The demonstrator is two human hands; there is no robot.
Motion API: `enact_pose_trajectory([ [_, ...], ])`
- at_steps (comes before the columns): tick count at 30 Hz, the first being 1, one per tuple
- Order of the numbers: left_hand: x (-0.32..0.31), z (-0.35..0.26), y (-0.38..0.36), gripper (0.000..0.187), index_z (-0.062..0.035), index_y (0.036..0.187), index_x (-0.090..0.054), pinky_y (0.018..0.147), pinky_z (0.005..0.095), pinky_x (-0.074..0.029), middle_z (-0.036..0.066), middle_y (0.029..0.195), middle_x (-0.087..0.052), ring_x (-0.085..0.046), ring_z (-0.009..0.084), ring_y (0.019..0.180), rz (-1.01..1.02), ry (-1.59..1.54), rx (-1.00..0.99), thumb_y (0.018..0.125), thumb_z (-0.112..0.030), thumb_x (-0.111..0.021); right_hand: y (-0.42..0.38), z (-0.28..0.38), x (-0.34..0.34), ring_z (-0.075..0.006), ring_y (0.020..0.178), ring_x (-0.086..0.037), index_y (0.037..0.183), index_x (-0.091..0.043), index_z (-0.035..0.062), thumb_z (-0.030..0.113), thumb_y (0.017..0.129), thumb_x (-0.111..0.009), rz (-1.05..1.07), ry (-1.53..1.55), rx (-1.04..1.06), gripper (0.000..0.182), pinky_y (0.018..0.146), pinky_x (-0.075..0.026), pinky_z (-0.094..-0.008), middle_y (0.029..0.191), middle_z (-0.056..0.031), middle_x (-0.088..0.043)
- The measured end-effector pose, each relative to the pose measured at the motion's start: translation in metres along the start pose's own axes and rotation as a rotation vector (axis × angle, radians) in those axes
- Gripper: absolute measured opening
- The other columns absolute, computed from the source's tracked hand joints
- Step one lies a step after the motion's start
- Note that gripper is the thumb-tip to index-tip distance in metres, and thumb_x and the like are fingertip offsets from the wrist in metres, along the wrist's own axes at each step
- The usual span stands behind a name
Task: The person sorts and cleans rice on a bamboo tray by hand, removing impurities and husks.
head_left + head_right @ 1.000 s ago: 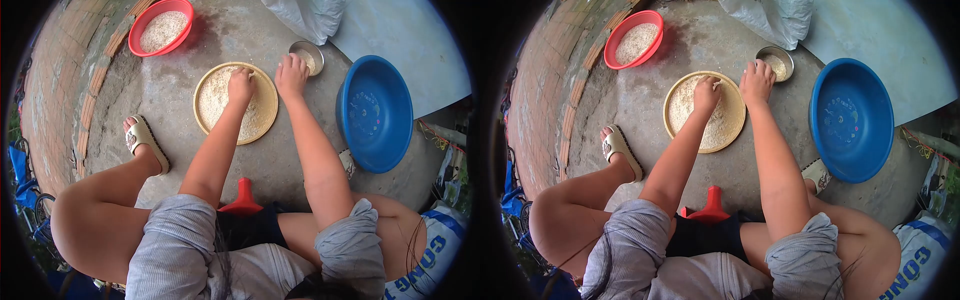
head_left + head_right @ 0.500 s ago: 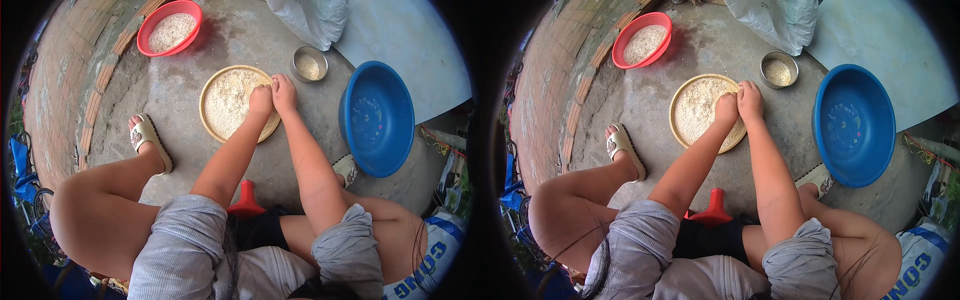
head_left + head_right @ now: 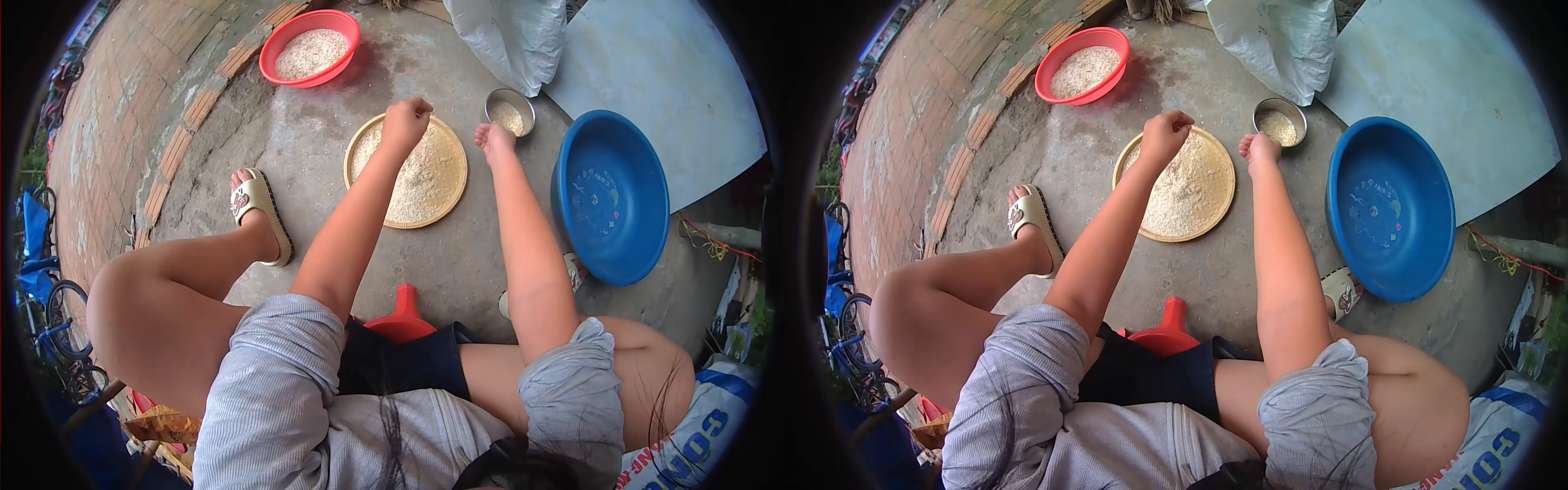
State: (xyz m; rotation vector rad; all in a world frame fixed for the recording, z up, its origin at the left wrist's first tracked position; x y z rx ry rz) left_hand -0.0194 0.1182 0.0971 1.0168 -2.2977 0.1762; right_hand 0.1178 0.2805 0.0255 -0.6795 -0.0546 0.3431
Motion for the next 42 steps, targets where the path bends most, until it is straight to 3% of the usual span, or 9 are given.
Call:
enact_pose_trajectory([
  [3,0.028,0.046,0.005,0.015,-0.0052,0.086,-0.070,0.070,0.0322,-0.052,0.012,0.081,-0.069,-0.067,0.0237,0.075,-0.001,0.160,0.091,0.072,-0.010,-0.064,0.010,0.042,0.020,-0.0256,0.074,-0.063,0.087,-0.062,-0.0045,0.027,0.090,-0.048,-0.145,-0.059,0.230,0.034,0.067,-0.052,-0.0356,0.080,-0.0159,-0.064],
  [6,0.036,0.083,-0.008,0.015,-0.0064,0.083,-0.071,0.069,0.0332,-0.052,0.013,0.079,-0.068,-0.067,0.0247,0.073,-0.004,0.245,0.139,0.071,-0.009,-0.064,0.023,0.068,0.033,-0.0320,0.102,-0.059,0.115,-0.059,0.0061,0.039,0.091,-0.048,-0.133,-0.825,0.478,0.043,0.090,-0.044,-0.0477,0.107,-0.0187,-0.063],
  [11,0.020,0.109,-0.041,0.014,-0.0061,0.083,-0.070,0.070,0.0361,-0.052,0.014,0.081,-0.067,-0.066,0.0276,0.074,0.078,0.263,0.066,0.071,-0.009,-0.065,-0.017,0.044,0.010,-0.0417,0.139,-0.006,0.142,-0.030,0.0364,0.051,0.090,-0.040,-0.399,-1.268,0.728,0.055,0.110,-0.009,-0.0567,0.151,-0.0116,-0.019],
  [17,-0.012,0.069,-0.066,0.013,-0.0068,0.084,-0.069,0.074,0.0383,-0.051,0.011,0.086,-0.064,-0.062,0.0272,0.085,0.166,0.346,-0.092,0.074,-0.009,-0.062,-0.061,-0.030,-0.027,-0.0339,0.123,-0.038,0.118,-0.056,0.0128,0.023,0.086,-0.054,-0.098,-1.165,1.158,0.034,0.102,-0.031,-0.0481,0.128,-0.0131,-0.047],
  [21,-0.029,0.081,-0.066,0.010,-0.0035,0.079,-0.067,0.074,0.0381,-0.052,0.013,0.088,-0.062,-0.062,0.0297,0.085,0.182,0.461,-0.152,0.072,-0.006,-0.059,-0.072,-0.051,-0.052,-0.0311,0.113,-0.047,0.109,-0.058,0.0094,0.021,0.087,-0.053,0.115,-1.048,1.011,0.026,0.092,-0.040,-0.0395,0.124,-0.0131,-0.050],
  [25,-0.031,0.084,-0.045,0.009,-0.0028,0.076,-0.067,0.071,0.0396,-0.052,0.016,0.084,-0.064,-0.062,0.0323,0.077,0.167,0.315,0.109,0.071,-0.006,-0.060,-0.056,-0.067,-0.068,-0.0240,0.090,-0.059,0.100,-0.058,0.0054,0.028,0.091,-0.050,0.257,-0.732,0.434,0.026,0.077,-0.047,-0.0333,0.094,-0.0091,-0.061],
  [29,-0.013,0.045,-0.021,0.012,-0.0043,0.080,-0.070,0.067,0.0364,-0.051,0.014,0.077,-0.066,-0.065,0.0292,0.071,-0.079,-0.005,-0.142,0.069,-0.008,-0.065,-0.047,-0.070,-0.089,-0.0167,0.077,-0.061,0.099,-0.055,0.0017,0.046,0.095,-0.038,0.342,0.107,-0.284,0.047,0.069,-0.048,-0.0297,0.075,-0.0014,-0.062],
  [38,-0.002,0.023,-0.022,0.008,-0.0059,0.079,-0.065,0.070,0.0412,-0.050,0.012,0.081,-0.061,-0.061,0.0308,0.078,-0.095,0.059,-0.075,0.074,-0.011,-0.062,0.009,-0.009,-0.069,-0.0220,0.083,-0.058,0.093,-0.056,-0.0050,0.021,0.089,-0.045,0.281,0.439,-0.149,0.029,0.075,-0.051,-0.0336,0.091,-0.0137,-0.059],
  [42,-0.001,0.072,-0.036,0.008,-0.0048,0.078,-0.064,0.070,0.0417,-0.051,0.013,0.083,-0.060,-0.060,0.0319,0.082,-0.029,0.239,0.002,0.074,-0.010,-0.059,0.033,0.049,-0.015,-0.0189,0.059,-0.059,0.082,-0.060,-0.0068,0.017,0.086,-0.045,-0.004,-0.033,0.356,0.028,0.056,-0.052,-0.0292,0.072,-0.0130,-0.061],
])
Point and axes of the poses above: each hand's wrist, its own y-axis towards the middle knuckle, its own x-axis out of the back of the hand, z = x × y, the point moved 2 cm from there along y, towards the middle knuckle
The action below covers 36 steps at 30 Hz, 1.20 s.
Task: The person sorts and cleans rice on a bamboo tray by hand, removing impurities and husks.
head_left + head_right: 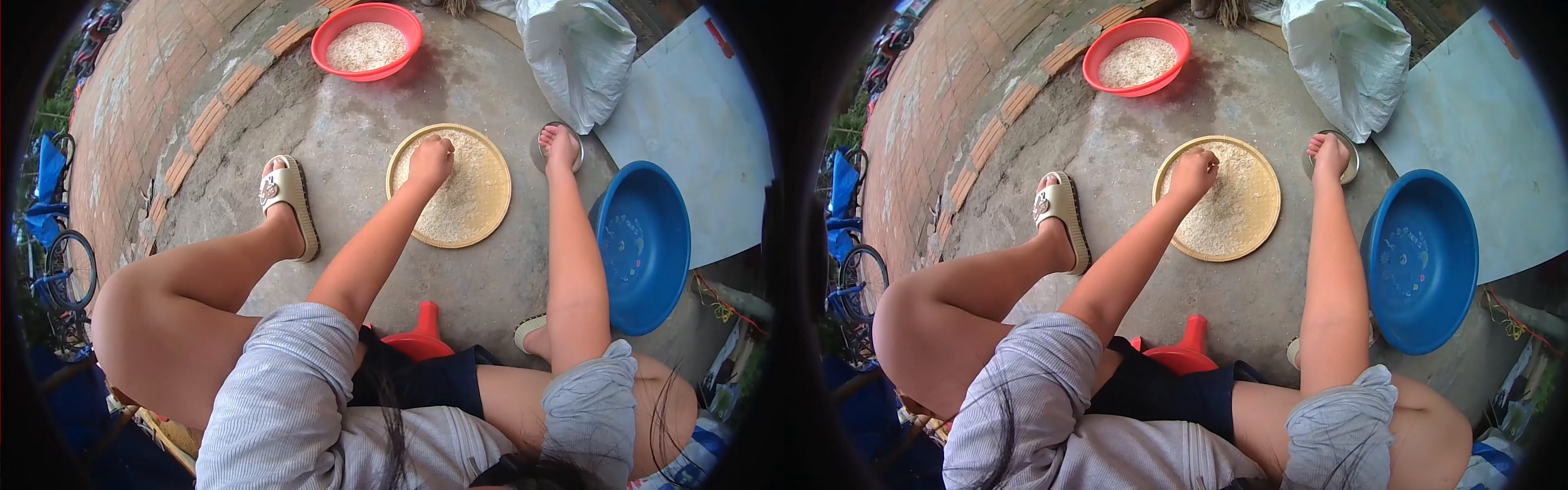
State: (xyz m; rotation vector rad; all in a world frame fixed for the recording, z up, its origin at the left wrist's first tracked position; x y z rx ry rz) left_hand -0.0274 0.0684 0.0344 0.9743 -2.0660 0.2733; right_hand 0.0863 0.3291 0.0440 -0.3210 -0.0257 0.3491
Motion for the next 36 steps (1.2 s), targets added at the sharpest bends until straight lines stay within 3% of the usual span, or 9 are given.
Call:
enact_pose_trajectory([
  [6,-0.014,0.014,-0.020,0.010,-0.0030,0.083,-0.060,0.076,0.0426,-0.050,0.015,0.091,-0.057,-0.057,0.0332,0.092,0.080,0.110,0.020,0.076,-0.006,-0.053,0.028,0.007,0.057,-0.0271,0.087,-0.063,0.094,-0.066,-0.0002,0.029,0.090,-0.045,-0.177,-0.396,0.333,0.036,0.081,-0.047,-0.0385,0.089,-0.0128,-0.067],
  [9,-0.022,0.013,-0.015,0.011,-0.0025,0.083,-0.060,0.076,0.0427,-0.050,0.015,0.091,-0.058,-0.058,0.0339,0.090,0.123,0.114,0.026,0.079,-0.006,-0.051,-0.008,0.004,0.047,-0.0299,0.105,-0.055,0.099,-0.067,0.0104,0.032,0.090,-0.048,-0.150,-1.137,0.418,0.030,0.091,-0.040,-0.0429,0.104,-0.0083,-0.064],
  [11,-0.021,0.012,-0.011,0.012,-0.0035,0.083,-0.062,0.077,0.0420,-0.050,0.016,0.093,-0.059,-0.060,0.0341,0.089,0.188,0.057,0.082,0.078,-0.005,-0.051,-0.040,-0.003,0.038,-0.0290,0.111,-0.049,0.097,-0.066,0.0162,0.031,0.088,-0.050,-0.373,-1.306,1.021,0.023,0.092,-0.037,-0.0444,0.110,-0.0058,-0.060],
  [12,-0.023,0.014,-0.009,0.012,-0.0039,0.081,-0.065,0.076,0.0410,-0.051,0.017,0.091,-0.062,-0.062,0.0341,0.085,0.124,0.033,0.049,0.076,-0.004,-0.054,-0.054,-0.004,0.033,-0.0290,0.111,-0.049,0.097,-0.066,0.0162,0.031,0.088,-0.050,-0.378,-1.311,1.020,0.023,0.092,-0.037,-0.0444,0.110,-0.0058,-0.060],
  [16,-0.018,0.008,0.002,0.009,-0.0033,0.078,-0.069,0.067,0.0363,-0.051,0.015,0.075,-0.066,-0.065,0.0291,0.068,-0.008,-0.060,-0.006,0.069,-0.005,-0.067,-0.083,-0.022,0.000,-0.0231,0.087,-0.056,0.091,-0.065,0.0104,0.023,0.088,-0.052,-0.005,-0.866,0.892,0.018,0.079,-0.043,-0.0364,0.086,-0.0029,-0.062],
  [20,0.004,-0.022,0.013,0.014,-0.0050,0.081,-0.071,0.065,0.0332,-0.052,0.014,0.074,-0.067,-0.065,0.0239,0.066,0.027,-0.144,0.014,0.067,-0.007,-0.070,-0.098,-0.061,-0.049,-0.0184,0.087,-0.060,0.101,-0.058,-0.0013,0.029,0.095,-0.041,0.178,0.074,-0.233,0.035,0.074,-0.049,-0.0307,0.098,-0.0100,-0.063],
  [23,0.009,-0.052,0.014,0.015,-0.0052,0.082,-0.072,0.067,0.0339,-0.052,0.014,0.076,-0.068,-0.066,0.0255,0.068,0.119,-0.135,0.007,0.067,-0.008,-0.068,-0.090,-0.110,-0.083,-0.0156,0.076,-0.061,0.091,-0.060,0.0017,0.025,0.093,-0.040,0.399,0.540,-0.652,0.031,0.063,-0.049,-0.0279,0.084,-0.0093,-0.065],
  [30,0.020,-0.078,0.018,0.028,-0.0059,0.097,-0.069,0.077,0.0349,-0.051,0.016,0.096,-0.066,-0.065,0.0298,0.083,0.219,-0.180,-0.101,0.071,-0.014,-0.063,-0.075,-0.064,-0.074,-0.0179,0.059,-0.053,0.082,-0.055,0.0011,0.013,0.088,-0.035,0.333,0.525,-0.650,0.024,0.057,-0.048,-0.0298,0.071,-0.0089,-0.056],
  [36,0.030,-0.036,0.023,0.024,-0.0070,0.096,-0.069,0.081,0.0398,-0.049,0.017,0.100,-0.065,-0.063,0.0314,0.088,0.086,-0.062,-0.009,0.076,-0.020,-0.062,-0.014,-0.006,-0.016,-0.0174,0.055,-0.051,0.078,-0.055,0.0016,0.006,0.081,-0.036,-0.205,0.375,-0.379,0.020,0.051,-0.041,-0.0280,0.067,-0.0073,-0.054],
])
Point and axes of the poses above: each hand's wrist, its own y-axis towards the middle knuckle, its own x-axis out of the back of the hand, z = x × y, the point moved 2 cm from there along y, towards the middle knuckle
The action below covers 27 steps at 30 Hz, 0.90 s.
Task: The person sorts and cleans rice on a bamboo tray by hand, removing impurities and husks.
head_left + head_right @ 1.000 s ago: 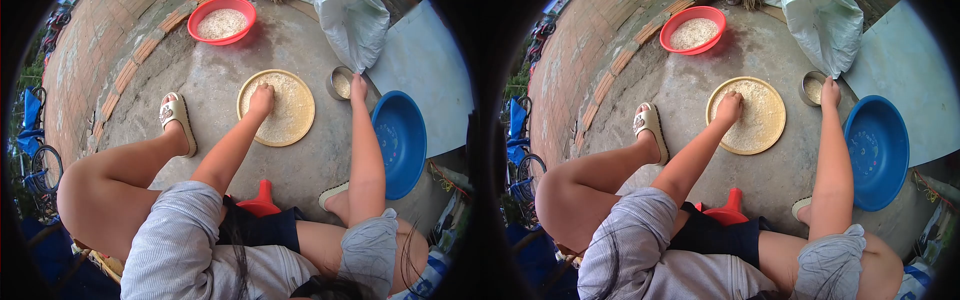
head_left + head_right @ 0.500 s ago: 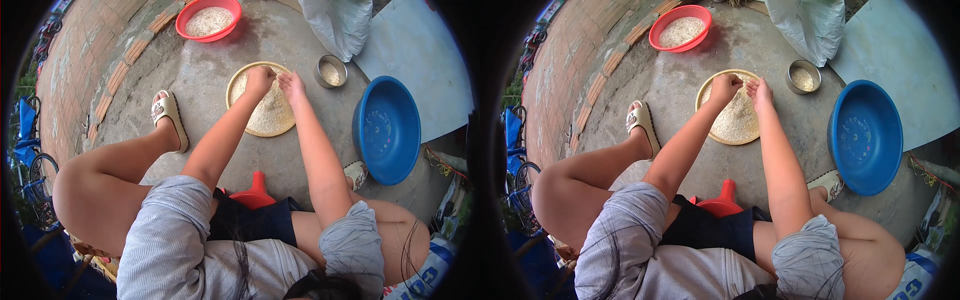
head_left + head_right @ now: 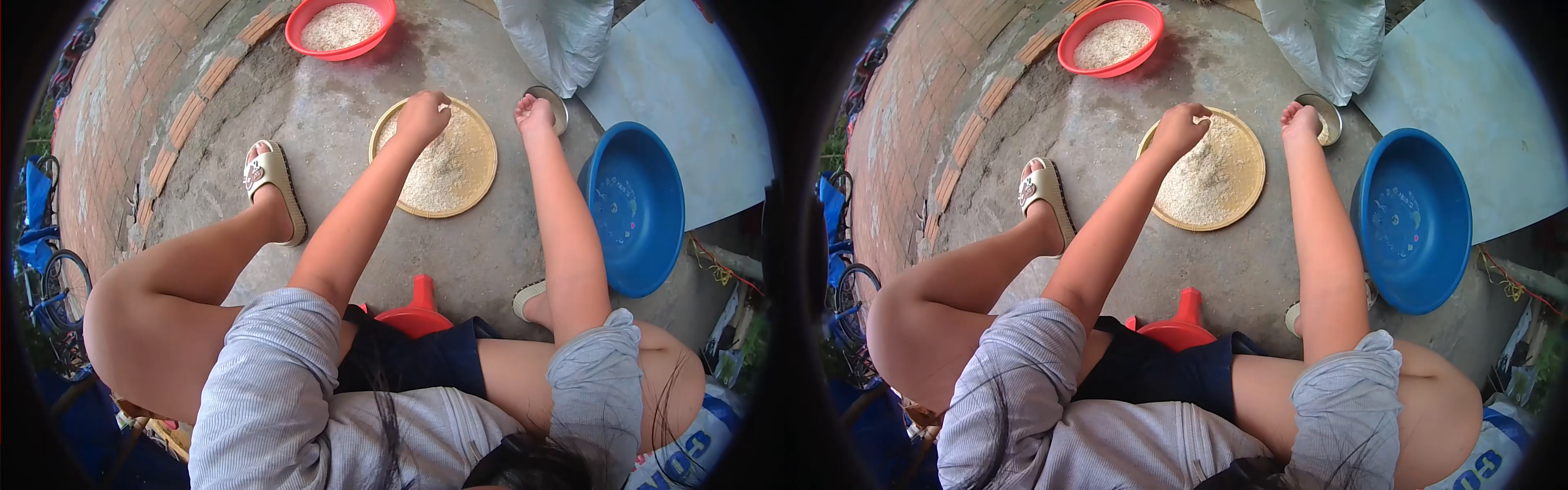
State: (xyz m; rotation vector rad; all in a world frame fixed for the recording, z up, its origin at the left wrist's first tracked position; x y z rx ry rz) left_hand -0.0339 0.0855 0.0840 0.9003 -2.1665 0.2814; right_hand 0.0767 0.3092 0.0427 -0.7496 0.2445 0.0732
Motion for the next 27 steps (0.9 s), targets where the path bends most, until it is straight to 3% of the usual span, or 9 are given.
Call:
enact_pose_trajectory([
  [4,-0.007,0.025,-0.007,0.025,-0.0095,0.096,-0.069,0.084,0.0409,-0.048,0.016,0.100,-0.065,-0.061,0.0313,0.096,0.114,0.018,0.166,0.075,-0.018,-0.058,0.018,0.069,0.013,-0.0176,0.056,-0.060,0.074,-0.061,-0.0047,0.014,0.088,-0.041,-0.174,-0.228,0.473,0.030,0.048,-0.046,-0.0262,0.068,-0.0126,-0.063],
  [5,-0.007,0.024,-0.008,0.025,-0.0095,0.096,-0.069,0.084,0.0409,-0.048,0.016,0.100,-0.065,-0.061,0.0313,0.096,0.118,0.021,0.169,0.075,-0.018,-0.058,0.030,0.079,0.020,-0.0233,0.065,-0.064,0.079,-0.064,-0.0033,0.025,0.092,-0.043,-0.086,-0.382,0.615,0.038,0.059,-0.051,-0.0343,0.072,-0.0137,-0.065],
  [7,-0.014,0.026,-0.012,0.026,-0.0102,0.097,-0.069,0.084,0.0410,-0.048,0.016,0.099,-0.065,-0.061,0.0311,0.096,0.152,0.009,0.140,0.075,-0.019,-0.058,0.031,0.100,0.023,-0.0308,0.097,-0.061,0.099,-0.064,0.0022,0.034,0.093,-0.042,-0.092,-1.475,0.856,0.040,0.085,-0.045,-0.0494,0.103,-0.0172,-0.064],
  [8,-0.017,0.027,-0.012,0.025,-0.0109,0.097,-0.069,0.083,0.0414,-0.049,0.016,0.100,-0.065,-0.061,0.0311,0.095,0.163,0.011,0.147,0.076,-0.020,-0.058,0.032,0.090,0.029,-0.0308,0.097,-0.061,0.099,-0.064,0.0022,0.034,0.093,-0.042,-0.095,-1.474,0.846,0.040,0.085,-0.045,-0.0494,0.103,-0.0172,-0.064],
  [10,-0.022,0.029,-0.011,0.025,-0.0112,0.096,-0.069,0.083,0.0412,-0.049,0.015,0.099,-0.065,-0.061,0.0309,0.095,0.149,0.016,0.167,0.076,-0.019,-0.057,0.009,0.059,0.029,-0.0359,0.125,-0.040,0.120,-0.055,0.0101,0.040,0.092,-0.041,-0.213,-1.850,1.239,0.043,0.099,-0.025,-0.0624,0.136,-0.0165,-0.043],
  [13,-0.021,0.028,-0.009,0.023,-0.0114,0.094,-0.068,0.082,0.0406,-0.049,0.015,0.099,-0.065,-0.062,0.0304,0.094,0.113,0.038,0.215,0.076,-0.019,-0.056,-0.016,0.021,0.025,-0.0354,0.131,-0.029,0.128,-0.046,0.0112,0.038,0.091,-0.046,-0.218,-1.690,1.296,0.046,0.100,-0.016,-0.0659,0.145,-0.0144,-0.029],
  [18,-0.019,0.022,-0.016,0.021,-0.0110,0.092,-0.068,0.080,0.0404,-0.050,0.014,0.099,-0.065,-0.062,0.0299,0.094,0.097,0.085,0.258,0.077,-0.018,-0.055,-0.069,-0.054,0.043,-0.0299,0.117,-0.041,0.118,-0.052,0.0125,0.029,0.088,-0.051,-0.103,-1.675,1.329,0.035,0.097,-0.026,-0.0551,0.126,-0.0108,-0.045],
  [23,-0.030,0.028,-0.026,0.019,-0.0086,0.087,-0.068,0.077,0.0410,-0.051,0.014,0.093,-0.065,-0.062,0.0306,0.090,0.018,0.124,0.251,0.076,-0.015,-0.054,-0.087,-0.085,0.059,-0.0275,0.111,-0.042,0.116,-0.051,0.0126,0.029,0.086,-0.052,-0.126,-1.637,1.084,0.034,0.090,-0.032,-0.0460,0.121,-0.0096,-0.046],
  [27,-0.032,0.034,-0.040,0.018,-0.0052,0.085,-0.067,0.078,0.0423,-0.050,0.016,0.096,-0.062,-0.058,0.0329,0.094,-0.026,0.246,0.203,0.074,-0.013,-0.055,-0.076,-0.087,0.062,-0.0323,0.108,-0.050,0.115,-0.050,0.0090,0.026,0.088,-0.050,-0.105,-1.558,0.875,0.032,0.088,-0.041,-0.0458,0.118,-0.0146,-0.049],
])
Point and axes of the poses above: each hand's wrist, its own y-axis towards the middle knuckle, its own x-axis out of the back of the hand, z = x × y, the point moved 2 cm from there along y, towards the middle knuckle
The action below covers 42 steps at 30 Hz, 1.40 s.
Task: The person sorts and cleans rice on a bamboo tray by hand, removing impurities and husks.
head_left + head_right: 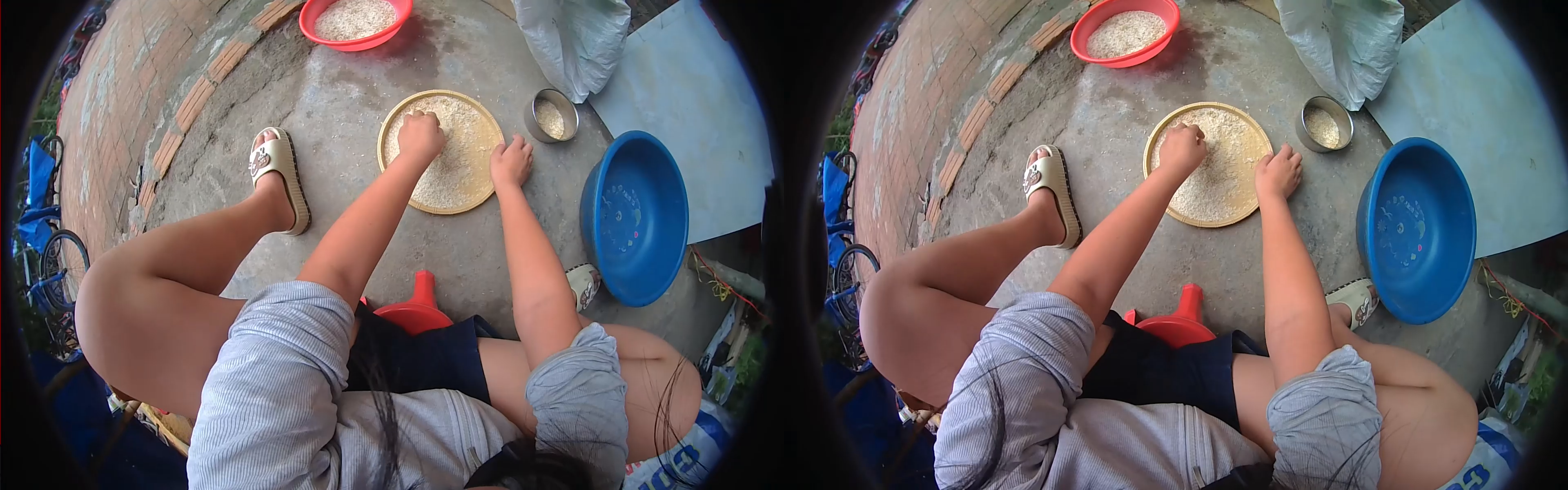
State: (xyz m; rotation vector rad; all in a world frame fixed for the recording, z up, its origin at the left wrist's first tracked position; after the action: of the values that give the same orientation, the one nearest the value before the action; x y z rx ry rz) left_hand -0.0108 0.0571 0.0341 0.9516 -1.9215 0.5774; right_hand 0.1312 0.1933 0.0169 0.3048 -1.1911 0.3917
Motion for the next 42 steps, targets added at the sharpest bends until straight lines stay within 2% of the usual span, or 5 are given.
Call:
enact_pose_trajectory([
  [3,0.001,0.010,-0.007,0.019,-0.0069,0.090,-0.066,0.083,0.0422,-0.046,0.015,0.102,-0.060,-0.054,0.0324,0.100,-0.030,0.042,0.042,0.074,-0.013,-0.058,0.005,-0.008,-0.005,-0.0367,0.101,-0.055,0.110,-0.050,0.0050,0.024,0.090,-0.047,0.211,0.080,-0.036,0.027,0.084,-0.046,-0.0459,0.113,-0.0191,-0.052],
  [13,0.006,0.043,-0.023,0.045,-0.0114,0.117,-0.055,0.095,0.0427,-0.039,0.012,0.116,-0.052,-0.045,0.0322,0.113,-0.275,0.057,0.145,0.073,-0.014,-0.061,0.004,-0.008,-0.011,-0.0386,0.096,-0.058,0.104,-0.049,0.0026,0.020,0.091,-0.045,0.202,0.095,0.025,0.022,0.080,-0.047,-0.0464,0.104,-0.0216,-0.058],
  [32,0.021,0.094,-0.003,0.033,-0.0071,0.111,-0.061,0.090,0.0423,-0.044,0.020,0.105,-0.063,-0.057,0.0348,0.104,-0.028,-0.194,0.402,0.083,-0.026,-0.056,0.002,-0.009,-0.012,-0.0388,0.092,-0.059,0.099,-0.054,0.0017,0.017,0.090,-0.046,0.159,0.213,0.054,0.020,0.077,-0.047,-0.0458,0.095,-0.0217,-0.062],
  [38,0.050,0.113,0.024,0.037,-0.0038,0.109,-0.066,0.059,0.0271,-0.048,0.006,0.079,-0.065,-0.058,0.0123,0.065,0.032,-0.614,0.250,0.084,-0.031,-0.064,0.009,0.006,0.004,-0.0398,0.088,-0.059,0.097,-0.056,0.0032,0.017,0.091,-0.043,-0.035,0.468,0.075,0.020,0.075,-0.046,-0.0451,0.093,-0.0216,-0.063],
  [42,0.121,0.099,0.038,0.032,0.0025,0.102,-0.067,0.052,0.0261,-0.048,0.008,0.078,-0.066,-0.059,0.0121,0.058,0.003,-0.845,0.292,0.082,-0.022,-0.065,0.002,0.051,0.030,-0.0391,0.085,-0.061,0.100,-0.053,0.0036,0.020,0.093,-0.043,-0.050,0.659,0.042,0.020,0.074,-0.046,-0.0443,0.088,-0.0215,-0.063],
])
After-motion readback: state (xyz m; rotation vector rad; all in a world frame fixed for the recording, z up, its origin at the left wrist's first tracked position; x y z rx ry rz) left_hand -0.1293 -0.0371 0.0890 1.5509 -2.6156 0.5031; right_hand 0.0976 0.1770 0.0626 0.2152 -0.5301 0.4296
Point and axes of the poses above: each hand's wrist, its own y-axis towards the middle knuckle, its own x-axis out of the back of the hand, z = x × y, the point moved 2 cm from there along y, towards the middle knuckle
